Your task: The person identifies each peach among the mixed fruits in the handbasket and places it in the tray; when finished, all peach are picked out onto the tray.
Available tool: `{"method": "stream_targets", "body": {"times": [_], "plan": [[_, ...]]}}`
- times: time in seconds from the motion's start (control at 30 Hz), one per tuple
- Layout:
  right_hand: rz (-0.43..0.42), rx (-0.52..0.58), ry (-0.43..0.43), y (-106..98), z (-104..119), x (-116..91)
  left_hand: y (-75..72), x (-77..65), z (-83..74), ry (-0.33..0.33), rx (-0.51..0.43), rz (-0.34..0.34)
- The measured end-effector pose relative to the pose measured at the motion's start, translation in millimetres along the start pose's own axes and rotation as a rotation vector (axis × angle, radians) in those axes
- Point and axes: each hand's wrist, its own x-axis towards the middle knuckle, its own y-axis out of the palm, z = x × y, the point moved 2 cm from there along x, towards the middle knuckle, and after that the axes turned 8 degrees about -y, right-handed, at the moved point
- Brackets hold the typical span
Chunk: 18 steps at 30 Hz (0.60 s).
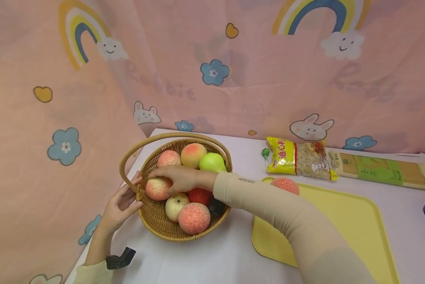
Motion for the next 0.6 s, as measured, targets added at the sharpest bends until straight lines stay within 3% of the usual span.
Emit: {"method": "stream_targets", "body": {"times": [0.3,0.6], "plan": [[-0.005,-0.056,-0.008,-0.3,-1.6,0.8,2.5,1.9,-2.8,0.055,-0.034,0.003],[-0.027,-0.125,-0.042,-1.6,1.8,2.9,1.3,0.0,-3.3,0.041,-0.004,0.009]]}}
